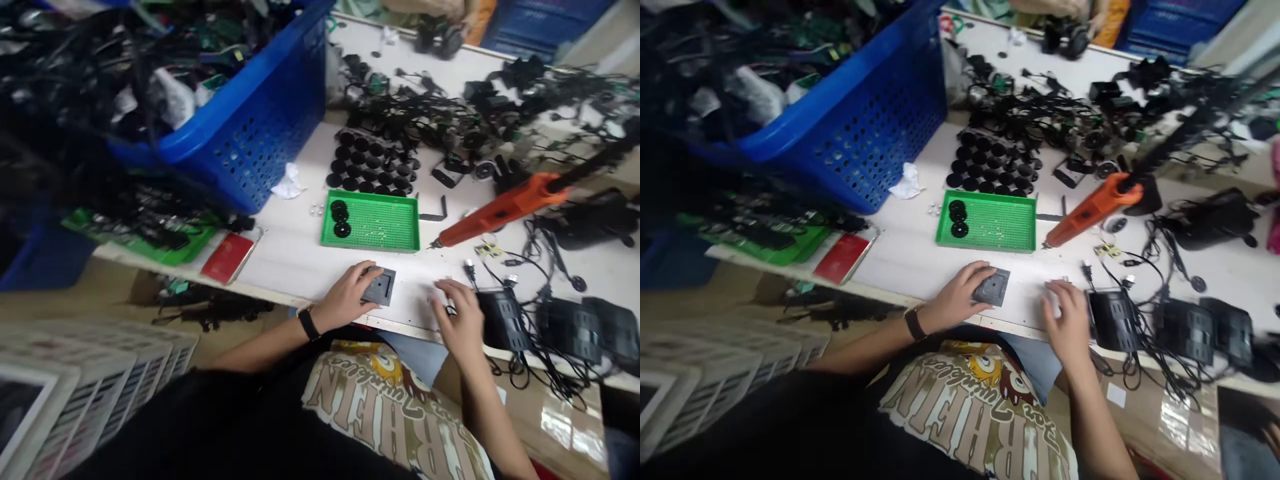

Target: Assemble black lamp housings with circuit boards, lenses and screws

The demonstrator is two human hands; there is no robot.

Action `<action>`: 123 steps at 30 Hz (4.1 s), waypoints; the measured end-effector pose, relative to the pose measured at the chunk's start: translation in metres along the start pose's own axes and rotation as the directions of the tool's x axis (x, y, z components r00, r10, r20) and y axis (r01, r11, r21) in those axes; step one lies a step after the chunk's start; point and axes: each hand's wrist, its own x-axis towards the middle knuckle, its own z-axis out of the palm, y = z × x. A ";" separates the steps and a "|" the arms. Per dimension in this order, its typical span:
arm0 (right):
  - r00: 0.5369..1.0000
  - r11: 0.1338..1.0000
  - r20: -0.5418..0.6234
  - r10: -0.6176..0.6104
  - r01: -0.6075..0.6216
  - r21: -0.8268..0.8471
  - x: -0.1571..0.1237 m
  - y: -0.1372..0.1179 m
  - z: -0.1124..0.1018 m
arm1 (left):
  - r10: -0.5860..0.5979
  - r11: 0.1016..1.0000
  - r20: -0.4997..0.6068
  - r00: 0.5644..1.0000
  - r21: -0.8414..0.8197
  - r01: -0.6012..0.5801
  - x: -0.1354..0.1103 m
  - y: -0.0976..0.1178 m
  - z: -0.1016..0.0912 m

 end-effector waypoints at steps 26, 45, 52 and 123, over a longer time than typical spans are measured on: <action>0.911 0.918 0.142 0.387 -0.366 -0.154 0.116 0.156 -0.058 | 0.133 0.954 -0.150 0.980 0.287 -0.086 -0.031 -0.041 -0.009; 0.934 0.945 0.260 0.247 -0.173 -0.277 0.223 0.144 -0.005 | 0.155 0.965 -0.193 0.969 0.238 -0.107 -0.035 -0.027 -0.009; 0.953 0.955 0.101 0.285 -0.274 -0.111 0.201 0.137 -0.064 | 0.125 0.986 -0.309 0.943 0.148 -0.082 -0.034 -0.031 -0.008; 0.634 0.465 -0.111 0.765 -0.425 0.777 0.124 0.172 -0.154 | 0.254 0.965 -0.301 0.919 0.142 -0.220 -0.025 -0.048 -0.013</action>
